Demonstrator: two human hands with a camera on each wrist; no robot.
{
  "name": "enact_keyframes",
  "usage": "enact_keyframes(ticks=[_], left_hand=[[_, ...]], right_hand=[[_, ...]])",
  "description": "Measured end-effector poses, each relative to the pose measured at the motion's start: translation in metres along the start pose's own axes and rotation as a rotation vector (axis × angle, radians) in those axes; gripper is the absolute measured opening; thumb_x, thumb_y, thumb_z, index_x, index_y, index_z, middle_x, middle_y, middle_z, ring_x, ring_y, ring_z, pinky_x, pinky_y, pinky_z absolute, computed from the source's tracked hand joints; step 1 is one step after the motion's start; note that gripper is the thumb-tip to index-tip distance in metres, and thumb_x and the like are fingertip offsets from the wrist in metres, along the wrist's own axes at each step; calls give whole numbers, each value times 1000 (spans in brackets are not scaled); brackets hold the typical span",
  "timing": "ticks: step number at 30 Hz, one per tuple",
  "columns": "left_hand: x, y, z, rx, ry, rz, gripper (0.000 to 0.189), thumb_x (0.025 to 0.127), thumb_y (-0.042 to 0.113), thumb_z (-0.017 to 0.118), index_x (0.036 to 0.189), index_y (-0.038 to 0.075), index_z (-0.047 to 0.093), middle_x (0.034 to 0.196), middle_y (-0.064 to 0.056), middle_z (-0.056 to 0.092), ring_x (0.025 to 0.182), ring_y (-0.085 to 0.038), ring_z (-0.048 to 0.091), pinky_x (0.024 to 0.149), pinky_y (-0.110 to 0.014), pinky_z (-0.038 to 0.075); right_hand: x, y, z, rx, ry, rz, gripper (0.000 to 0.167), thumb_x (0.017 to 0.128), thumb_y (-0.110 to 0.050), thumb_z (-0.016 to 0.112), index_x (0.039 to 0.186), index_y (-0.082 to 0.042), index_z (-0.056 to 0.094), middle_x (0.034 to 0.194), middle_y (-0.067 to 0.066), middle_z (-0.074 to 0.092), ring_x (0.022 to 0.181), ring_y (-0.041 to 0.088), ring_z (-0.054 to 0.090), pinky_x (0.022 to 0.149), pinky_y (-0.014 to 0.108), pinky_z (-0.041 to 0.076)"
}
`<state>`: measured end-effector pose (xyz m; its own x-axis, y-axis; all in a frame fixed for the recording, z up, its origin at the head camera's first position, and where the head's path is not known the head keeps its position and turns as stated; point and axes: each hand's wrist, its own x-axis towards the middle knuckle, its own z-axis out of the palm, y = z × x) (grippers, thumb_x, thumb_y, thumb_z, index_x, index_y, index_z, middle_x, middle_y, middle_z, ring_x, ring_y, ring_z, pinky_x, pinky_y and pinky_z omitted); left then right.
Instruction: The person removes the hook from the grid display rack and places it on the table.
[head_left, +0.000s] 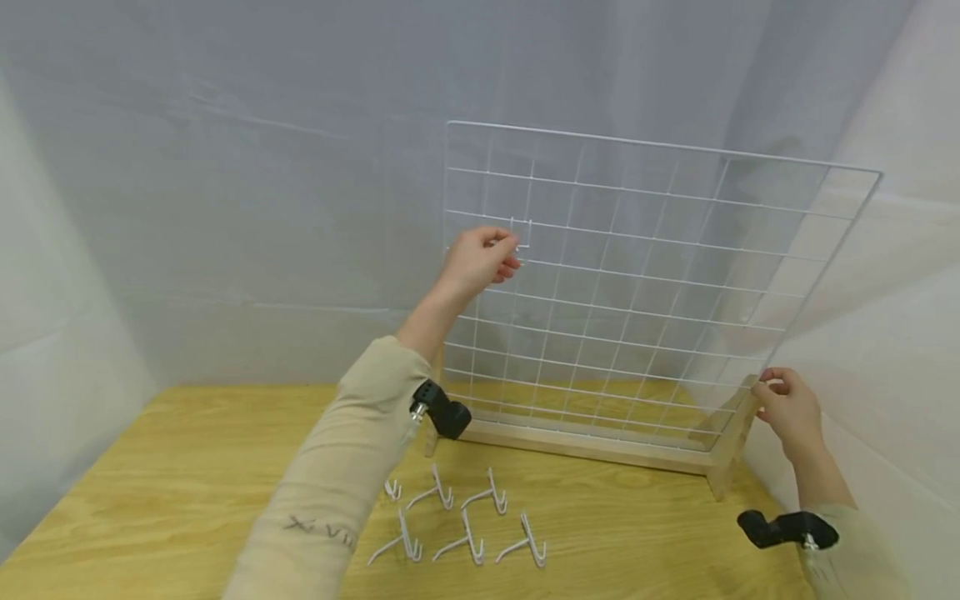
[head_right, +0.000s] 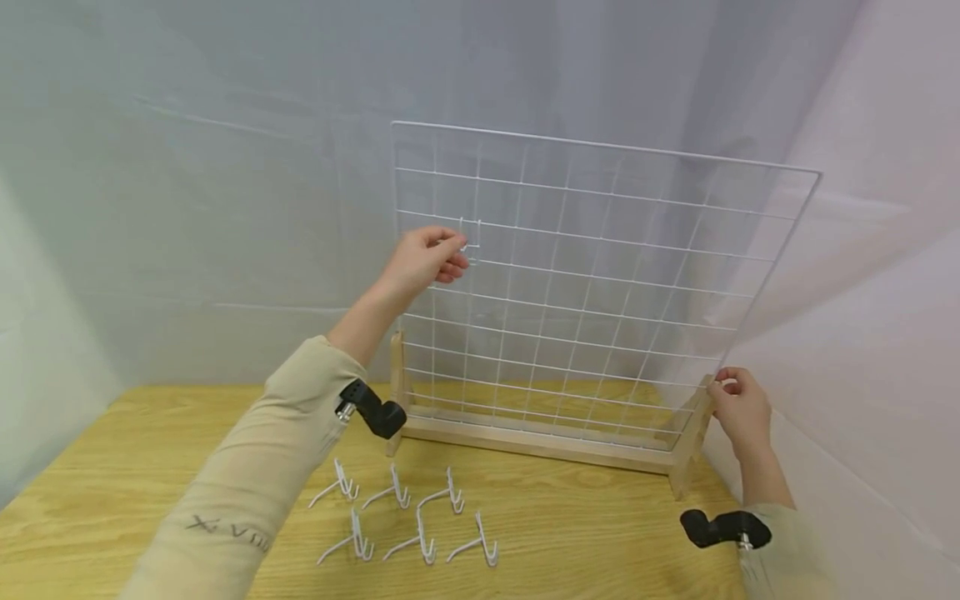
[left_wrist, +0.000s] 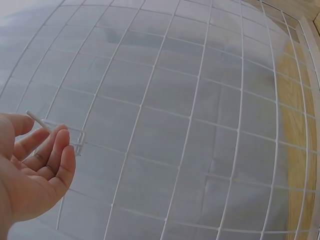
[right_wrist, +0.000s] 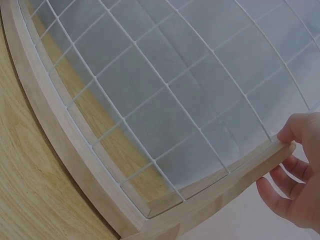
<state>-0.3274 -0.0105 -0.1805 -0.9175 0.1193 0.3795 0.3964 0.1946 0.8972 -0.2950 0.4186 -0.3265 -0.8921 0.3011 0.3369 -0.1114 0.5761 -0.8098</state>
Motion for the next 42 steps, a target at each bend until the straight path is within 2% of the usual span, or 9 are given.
enact_keyframes(ticks=[7,14,18,27,34,38,42], left_hand=[[4,4,-1,-21,-30,-24,28,93,14,54,113,-5,60,80,-9,63,68,-15,59,68,-26,51],[6,10,-3,-85,-58,-109,26,92,9,55,111,-7,60,79,-6,62,69,-15,59,72,-26,51],[7,11,-3,-148,-58,-142,27,90,5,55,113,-10,59,74,-4,61,66,-14,58,72,-26,51],[6,16,-5,-236,-23,-183,27,88,-2,52,112,-12,58,67,-1,58,57,-9,55,63,-23,49],[6,20,-10,-228,-56,-191,23,85,-4,57,108,-9,60,70,-4,60,58,-11,55,61,-22,48],[2,18,-8,-175,-105,-163,19,86,-4,57,103,-7,60,75,-6,61,63,-13,55,65,-24,48],[-2,13,-6,-120,-148,-143,20,86,-3,58,105,-9,59,75,-6,60,64,-12,54,74,-30,50]], right_hand=[[0,-1,2,-3,-5,-4,23,91,-12,46,107,4,43,85,5,44,66,-1,46,57,17,50],[1,-2,3,3,-2,-4,22,90,-10,46,107,5,43,82,3,44,65,-1,46,56,17,50],[0,-3,4,-4,-5,0,24,91,-11,45,109,5,43,84,5,44,66,-1,46,57,16,50],[0,-5,8,-3,-9,2,23,91,-12,46,108,3,44,82,3,44,67,0,46,57,16,50],[3,-5,9,8,-8,-6,22,91,-11,46,107,4,43,81,2,44,66,0,46,56,16,50],[3,-3,9,1,-10,-7,23,91,-11,45,108,4,44,83,5,44,66,0,46,56,16,50],[4,-2,10,-3,-11,-7,25,91,-11,45,110,5,44,82,4,44,65,-1,46,56,17,50]])
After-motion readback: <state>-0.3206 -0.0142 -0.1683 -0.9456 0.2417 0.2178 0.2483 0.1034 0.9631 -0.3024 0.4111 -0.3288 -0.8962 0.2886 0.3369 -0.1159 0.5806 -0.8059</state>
